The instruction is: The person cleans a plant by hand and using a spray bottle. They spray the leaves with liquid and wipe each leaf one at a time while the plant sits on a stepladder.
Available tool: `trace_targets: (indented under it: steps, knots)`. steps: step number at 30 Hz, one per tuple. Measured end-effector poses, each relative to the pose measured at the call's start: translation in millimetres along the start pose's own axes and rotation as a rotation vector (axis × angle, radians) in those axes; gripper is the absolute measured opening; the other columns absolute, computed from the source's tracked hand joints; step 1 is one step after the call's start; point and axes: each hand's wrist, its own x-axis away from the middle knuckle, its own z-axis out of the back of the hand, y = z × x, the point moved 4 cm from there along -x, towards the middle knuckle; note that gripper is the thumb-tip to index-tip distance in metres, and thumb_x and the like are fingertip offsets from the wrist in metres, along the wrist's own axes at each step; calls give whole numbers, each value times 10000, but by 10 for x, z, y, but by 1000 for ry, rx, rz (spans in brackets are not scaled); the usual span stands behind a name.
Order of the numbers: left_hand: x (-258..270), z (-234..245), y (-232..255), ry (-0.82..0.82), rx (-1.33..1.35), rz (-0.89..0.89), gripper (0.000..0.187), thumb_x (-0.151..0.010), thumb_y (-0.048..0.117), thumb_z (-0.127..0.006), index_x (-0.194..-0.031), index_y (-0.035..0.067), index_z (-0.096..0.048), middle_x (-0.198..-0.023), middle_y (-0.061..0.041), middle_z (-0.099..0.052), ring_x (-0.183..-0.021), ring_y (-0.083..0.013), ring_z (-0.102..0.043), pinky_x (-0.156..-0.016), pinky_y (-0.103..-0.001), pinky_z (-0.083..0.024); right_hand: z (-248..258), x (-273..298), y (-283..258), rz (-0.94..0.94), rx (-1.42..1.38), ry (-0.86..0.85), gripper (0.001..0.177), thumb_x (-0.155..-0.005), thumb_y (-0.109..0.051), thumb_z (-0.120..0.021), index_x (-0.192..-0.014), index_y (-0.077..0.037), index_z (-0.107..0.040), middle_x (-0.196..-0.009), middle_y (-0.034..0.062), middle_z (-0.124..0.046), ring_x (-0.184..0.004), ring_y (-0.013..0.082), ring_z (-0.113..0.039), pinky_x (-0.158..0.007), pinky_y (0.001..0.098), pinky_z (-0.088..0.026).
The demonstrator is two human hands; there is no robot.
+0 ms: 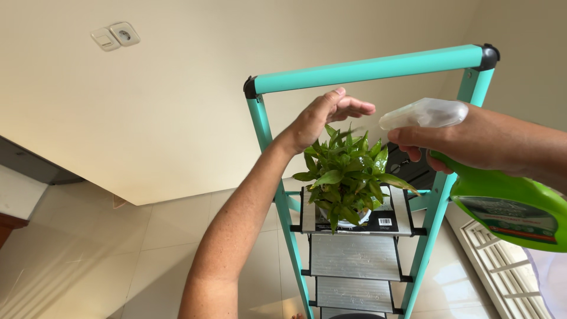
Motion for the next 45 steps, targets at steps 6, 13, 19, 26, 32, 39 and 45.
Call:
trace_targets:
  steps: [6, 13, 19, 26, 32, 39, 45]
  knots:
    - [18, -16, -45, -2, -18, 66, 801, -1025, 557, -172, -1340, 9, -663, -1318, -199, -704, -1299, -307, -632, -1167, -456, -427, 119, -13, 39, -45, -5, 28, 421, -962, -469, -672, -925, -51, -694, -676, 105, -646, -528, 216, -531, -509, 386, -382]
    - [-257, -113, -130, -116, -51, 166, 847, -980, 638, -198, -1292, 36, -706, -1278, -185, -730, -1246, -308, -673, -1136, -462, -475, 203, 110, 245, -140, -73, 83, 341, -932, -416, -731, -946, -76, -708, -767, 87, -719, -505, 225, -534, -483, 386, -420]
    - [-417, -256, -173, -213, -164, 255, 881, -940, 670, -190, -1270, 50, -722, -1275, -169, -730, -1219, -296, -666, -1069, -456, -451, 175, 147, 850, -56, -131, 79, 444, -922, -452, -744, -911, -11, -690, -759, 115, -634, -479, 227, -557, -451, 391, -415]
    - [-547, -385, -305, -360, -190, 334, 779, -987, 624, -277, -1208, 48, -753, -1234, -148, -763, -1205, -256, -704, -1090, -392, -480, -276, 269, 1626, 70, -335, 16, 393, -990, -450, -605, -950, -71, -701, -624, 111, -541, -519, 174, -486, -474, 346, -421]
    - [-549, -465, -182, -408, -339, 378, 691, -994, 551, -302, -1157, 75, -775, -1203, -129, -767, -1167, -236, -701, -1019, -375, -503, -699, 183, 1535, 133, -784, 56, 402, -931, -387, -594, -811, -10, -670, -706, 94, -642, -542, 170, -573, -483, 326, -451]
    - [-477, -462, -89, -407, -368, 397, 656, -1001, 521, -344, -1134, 49, -780, -1096, -162, -782, -1073, -254, -718, -984, -376, -526, -1087, 80, 1656, 232, -977, 55, 419, -976, -376, -602, -821, 9, -657, -750, 110, -626, -569, 177, -593, -512, 323, -478]
    - [-434, -403, -40, -361, -339, 338, 616, -1015, 465, -354, -1125, 33, -779, -1119, -154, -774, -1088, -256, -709, -1034, -372, -491, -1357, 140, 1776, 132, -1017, 69, 312, -873, -335, -605, -976, -56, -700, -857, 70, -714, -551, 157, -551, -495, 306, -444]
